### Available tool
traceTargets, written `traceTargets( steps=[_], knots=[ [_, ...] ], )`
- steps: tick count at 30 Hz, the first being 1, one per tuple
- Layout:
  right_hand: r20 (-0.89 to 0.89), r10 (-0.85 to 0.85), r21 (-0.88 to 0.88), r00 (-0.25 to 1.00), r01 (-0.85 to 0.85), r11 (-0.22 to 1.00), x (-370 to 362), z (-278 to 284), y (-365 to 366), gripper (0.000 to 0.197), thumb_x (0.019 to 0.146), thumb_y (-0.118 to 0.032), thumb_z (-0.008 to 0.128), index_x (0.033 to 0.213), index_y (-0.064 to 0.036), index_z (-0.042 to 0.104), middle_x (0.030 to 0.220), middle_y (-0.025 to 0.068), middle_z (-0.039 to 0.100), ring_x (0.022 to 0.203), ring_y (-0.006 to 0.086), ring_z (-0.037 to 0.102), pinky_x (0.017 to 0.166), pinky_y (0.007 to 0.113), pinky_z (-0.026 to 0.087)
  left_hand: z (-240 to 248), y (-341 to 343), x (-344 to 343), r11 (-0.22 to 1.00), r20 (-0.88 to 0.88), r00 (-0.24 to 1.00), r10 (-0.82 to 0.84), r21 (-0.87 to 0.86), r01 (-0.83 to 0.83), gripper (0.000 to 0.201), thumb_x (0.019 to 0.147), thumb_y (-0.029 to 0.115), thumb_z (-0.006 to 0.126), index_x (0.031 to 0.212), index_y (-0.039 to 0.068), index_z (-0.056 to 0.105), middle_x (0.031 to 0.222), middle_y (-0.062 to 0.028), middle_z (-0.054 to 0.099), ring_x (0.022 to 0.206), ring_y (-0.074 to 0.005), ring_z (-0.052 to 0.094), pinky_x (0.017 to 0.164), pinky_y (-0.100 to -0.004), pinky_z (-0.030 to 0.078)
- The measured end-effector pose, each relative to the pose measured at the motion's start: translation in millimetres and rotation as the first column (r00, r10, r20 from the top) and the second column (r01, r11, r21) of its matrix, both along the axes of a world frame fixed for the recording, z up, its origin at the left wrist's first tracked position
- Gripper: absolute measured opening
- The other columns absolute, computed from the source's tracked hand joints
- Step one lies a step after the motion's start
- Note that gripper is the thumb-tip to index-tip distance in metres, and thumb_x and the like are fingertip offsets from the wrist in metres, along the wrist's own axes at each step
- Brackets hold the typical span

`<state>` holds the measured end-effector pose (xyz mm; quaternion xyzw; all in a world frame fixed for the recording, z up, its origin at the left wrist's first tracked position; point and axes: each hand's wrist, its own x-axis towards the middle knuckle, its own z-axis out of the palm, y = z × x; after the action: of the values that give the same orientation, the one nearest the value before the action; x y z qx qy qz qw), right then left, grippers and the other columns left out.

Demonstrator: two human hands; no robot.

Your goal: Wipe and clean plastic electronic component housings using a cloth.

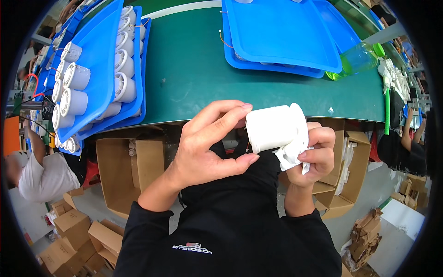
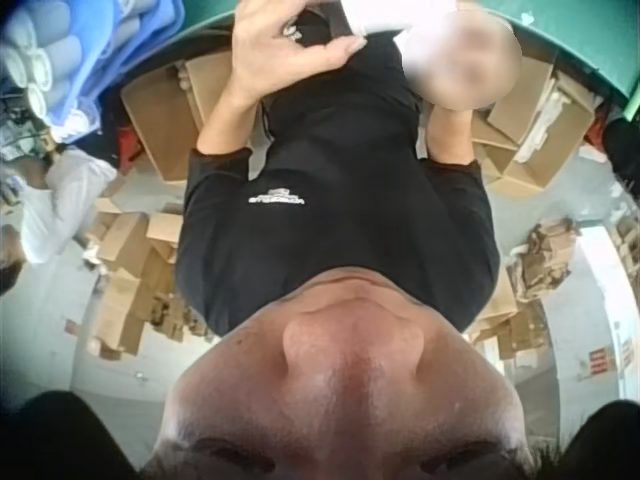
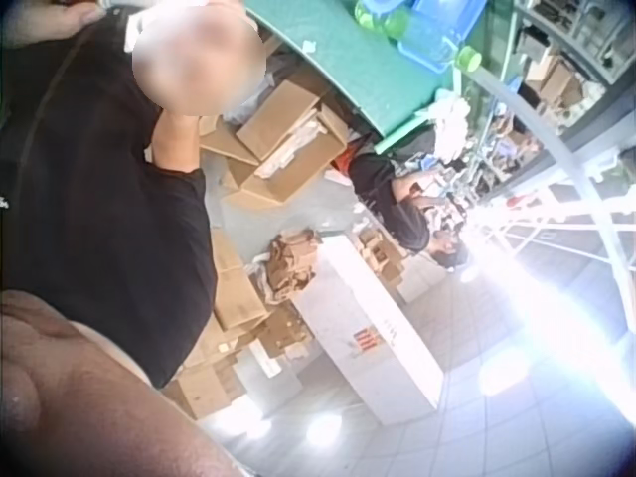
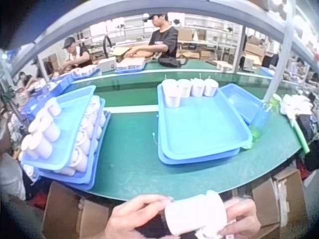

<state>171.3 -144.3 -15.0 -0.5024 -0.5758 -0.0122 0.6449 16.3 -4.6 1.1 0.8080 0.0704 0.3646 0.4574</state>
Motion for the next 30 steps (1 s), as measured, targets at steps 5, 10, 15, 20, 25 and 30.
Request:
traceTargets(
  steps=[5, 10, 15, 20, 25, 30],
  knots=[
    [0.009, -0.002, -0.003, 1.000, 0.002, 1.000, 2.2, -1.7, -3.6, 0.034, 0.068, 0.006, 0.070, 0.086, -0.0130, 0.048, 0.091, 0.0067, 0.044, 0.074, 0.0190, 0.051, 0.064, 0.028, 0.042, -4.6, -0.2, 0.4, 0.998, 0.017, 1.000, 0.000, 0.062, -0.001, 0.067, 0.060, 0.011, 0.085, 0.120, -0.003, 0.056, 0.112, -0.0214, 0.056, 0.098, -0.0301, 0.063, 0.078, -0.0352, 0.057],
    [0.045, -0.026, -0.014, 0.999, 0.026, 1.000, 2.6, 0.5, -4.3, 0.035, 0.066, 0.005, 0.070, 0.086, -0.0133, 0.048, 0.090, 0.0066, 0.046, 0.075, 0.0199, 0.051, 0.065, 0.029, 0.042, -9.0, -6.7, 5.5, 0.972, 0.138, 0.988, 0.074, 0.213, -0.102, 0.060, 0.058, 0.002, 0.084, 0.112, -0.002, 0.059, 0.110, -0.0194, 0.056, 0.094, -0.0289, 0.064, 0.075, -0.0337, 0.057],
    [0.074, -0.067, -0.006, 0.995, 0.068, 0.998, 3.2, 0.0, -3.7, 0.035, 0.066, 0.004, 0.071, 0.087, -0.0131, 0.048, 0.090, 0.0065, 0.047, 0.076, 0.0207, 0.051, 0.065, 0.030, 0.042, -14.7, -4.5, 8.4, 0.925, 0.253, 0.965, 0.066, 0.348, -0.155, 0.056, 0.051, -0.004, 0.079, 0.105, -0.002, 0.063, 0.110, -0.0181, 0.057, 0.095, -0.0338, 0.062, 0.075, -0.0372, 0.056],
    [0.082, -0.074, -0.001, 0.994, 0.074, 0.997, 4.0, 1.3, -2.0, 0.036, 0.066, 0.003, 0.072, 0.088, -0.0124, 0.048, 0.090, 0.0065, 0.047, 0.076, 0.0211, 0.051, 0.066, 0.030, 0.042, -17.9, -3.1, 11.2, 0.911, 0.303, 0.952, 0.033, 0.383, -0.154, 0.052, 0.053, -0.006, 0.076, 0.103, -0.002, 0.064, 0.111, -0.0170, 0.058, 0.096, -0.0353, 0.062, 0.078, -0.0402, 0.056],
    [0.041, -0.168, -0.001, 0.985, 0.169, 0.986, 8.6, 1.3, -1.2, 0.033, 0.069, 0.004, 0.069, 0.089, -0.0105, 0.047, 0.090, 0.0077, 0.045, 0.078, 0.0216, 0.051, 0.071, 0.030, 0.044, -14.8, -1.7, 14.1, 0.884, 0.209, 0.978, -0.016, 0.459, -0.084, 0.048, 0.058, -0.007, 0.073, 0.105, -0.002, 0.063, 0.110, -0.0168, 0.058, 0.097, -0.0353, 0.061, 0.078, -0.0408, 0.055],
    [-0.103, -0.394, 0.056, 0.913, 0.401, 0.915, 23.0, -4.1, -6.4, 0.035, 0.067, 0.009, 0.068, 0.090, -0.0086, 0.049, 0.093, 0.0092, 0.046, 0.085, 0.0221, 0.055, 0.073, 0.030, 0.046, 11.9, 17.4, 39.8, 0.909, 0.087, 0.980, 0.179, 0.366, -0.198, 0.056, 0.056, -0.002, 0.077, 0.110, 0.000, 0.061, 0.106, -0.0169, 0.058, 0.090, -0.0308, 0.061, 0.076, -0.0358, 0.053]
  ],
)
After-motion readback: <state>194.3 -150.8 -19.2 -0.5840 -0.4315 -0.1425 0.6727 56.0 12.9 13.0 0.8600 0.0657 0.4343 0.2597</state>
